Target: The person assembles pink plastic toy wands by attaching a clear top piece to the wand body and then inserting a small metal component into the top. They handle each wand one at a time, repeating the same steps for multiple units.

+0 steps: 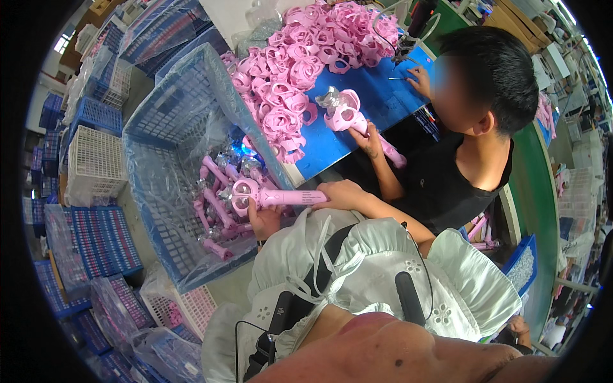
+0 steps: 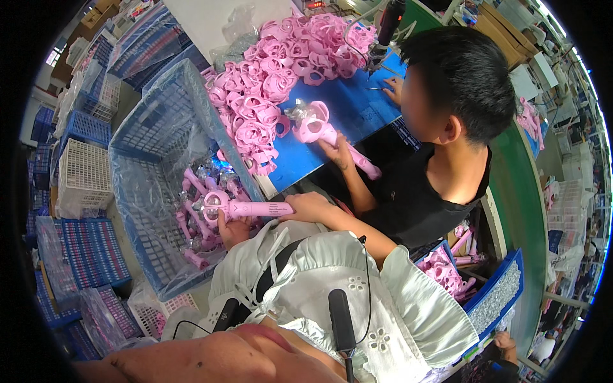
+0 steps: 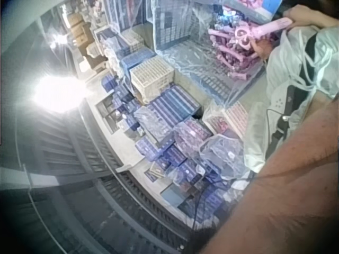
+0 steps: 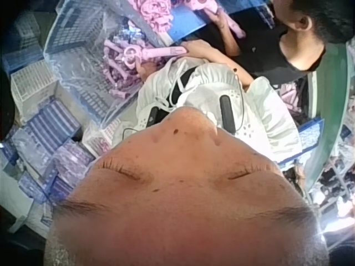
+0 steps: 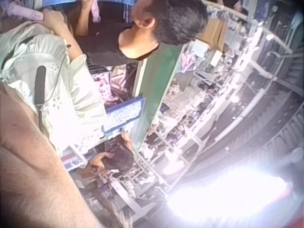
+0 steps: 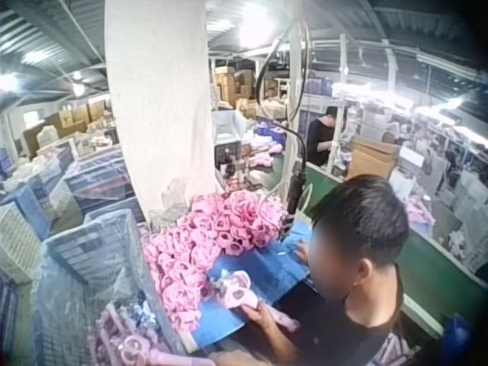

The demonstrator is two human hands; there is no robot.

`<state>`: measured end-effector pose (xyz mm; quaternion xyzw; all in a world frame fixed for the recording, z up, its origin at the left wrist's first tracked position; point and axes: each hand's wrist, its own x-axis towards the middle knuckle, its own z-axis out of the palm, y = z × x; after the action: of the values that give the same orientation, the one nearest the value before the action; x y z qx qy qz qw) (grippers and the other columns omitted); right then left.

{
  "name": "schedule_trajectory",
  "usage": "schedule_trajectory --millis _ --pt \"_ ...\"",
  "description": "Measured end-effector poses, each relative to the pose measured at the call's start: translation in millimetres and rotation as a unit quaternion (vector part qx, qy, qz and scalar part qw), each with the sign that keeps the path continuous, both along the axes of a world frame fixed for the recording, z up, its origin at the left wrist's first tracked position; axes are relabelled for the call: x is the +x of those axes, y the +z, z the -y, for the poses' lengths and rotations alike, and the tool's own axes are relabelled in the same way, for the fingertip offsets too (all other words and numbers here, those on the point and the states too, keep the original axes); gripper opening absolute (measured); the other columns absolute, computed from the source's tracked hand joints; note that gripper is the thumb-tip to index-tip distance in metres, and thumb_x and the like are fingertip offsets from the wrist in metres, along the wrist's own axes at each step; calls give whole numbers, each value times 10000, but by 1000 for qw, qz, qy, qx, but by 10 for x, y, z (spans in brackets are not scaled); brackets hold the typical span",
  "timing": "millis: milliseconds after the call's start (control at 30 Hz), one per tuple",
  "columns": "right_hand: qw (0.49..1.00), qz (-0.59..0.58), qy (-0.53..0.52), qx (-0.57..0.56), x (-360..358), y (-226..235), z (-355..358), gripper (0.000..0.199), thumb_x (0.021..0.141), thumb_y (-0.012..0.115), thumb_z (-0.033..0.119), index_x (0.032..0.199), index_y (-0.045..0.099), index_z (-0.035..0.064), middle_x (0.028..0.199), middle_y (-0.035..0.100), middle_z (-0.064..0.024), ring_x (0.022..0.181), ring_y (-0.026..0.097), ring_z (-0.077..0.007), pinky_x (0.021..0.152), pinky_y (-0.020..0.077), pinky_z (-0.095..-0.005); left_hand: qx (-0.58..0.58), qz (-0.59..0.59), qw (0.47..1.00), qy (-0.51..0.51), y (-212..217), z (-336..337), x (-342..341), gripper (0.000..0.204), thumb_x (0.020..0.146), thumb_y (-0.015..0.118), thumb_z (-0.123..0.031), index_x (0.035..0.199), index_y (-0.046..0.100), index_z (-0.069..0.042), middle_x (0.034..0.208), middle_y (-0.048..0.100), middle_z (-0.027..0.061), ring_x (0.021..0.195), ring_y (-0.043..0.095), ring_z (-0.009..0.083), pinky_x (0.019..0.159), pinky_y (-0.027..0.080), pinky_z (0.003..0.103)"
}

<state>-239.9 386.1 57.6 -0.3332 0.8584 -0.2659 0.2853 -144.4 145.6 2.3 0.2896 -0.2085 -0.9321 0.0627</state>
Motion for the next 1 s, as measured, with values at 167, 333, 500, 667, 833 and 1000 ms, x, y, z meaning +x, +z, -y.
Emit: schedule_trajectory --millis 167,333,500,667,833,1000 --pt "1000 -1 0 9 7 2 -1 554 771 589 576 980 589 63 888 648 -159 817 632 -341 714 492 -428 2 -14 1000 -10 -29 24 5 490 886 518 -475 1218 499 -115 1189 569 75 1078 557 274 874 469 461" --pt "1000 -11 0 0 11 -7 -3 567 770 586 586 949 584 48 847 645 -166 790 633 -343 694 494 -431 3 -13 1000 2 -38 12 3 488 891 514 -462 1233 489 -114 1197 564 75 1093 548 276 903 458 465" --pt "1000 -6 1 7 0 -26 -2 548 772 588 582 984 594 77 886 648 -147 803 632 -337 701 494 -422 6 -18 1000 7 -32 2 -9 490 894 513 -455 1242 484 -111 1208 558 74 1107 538 275 919 449 459" --pt "1000 1 -2 17 -8 -24 3 538 774 588 578 998 598 88 904 648 -139 814 629 -333 711 492 -416 -2 -16 1000 5 -27 1 -19 493 891 513 -461 1234 489 -107 1198 565 78 1092 547 272 916 451 462" --pt "1000 5 -4 16 -11 -28 3 535 777 587 575 1002 597 89 906 648 -139 824 628 -332 718 490 -413 -10 -17 1000 1 3 -12 -27 495 890 512 -468 1226 494 -104 1178 578 83 1070 562 274 891 468 460" --pt "1000 8 -3 17 -15 -38 6 533 777 588 571 1007 597 91 908 649 -139 827 628 -334 720 491 -413 -10 -29 1000 4 12 -16 -35 490 890 515 -464 1219 500 -102 1166 586 85 1063 567 274 879 474 459"
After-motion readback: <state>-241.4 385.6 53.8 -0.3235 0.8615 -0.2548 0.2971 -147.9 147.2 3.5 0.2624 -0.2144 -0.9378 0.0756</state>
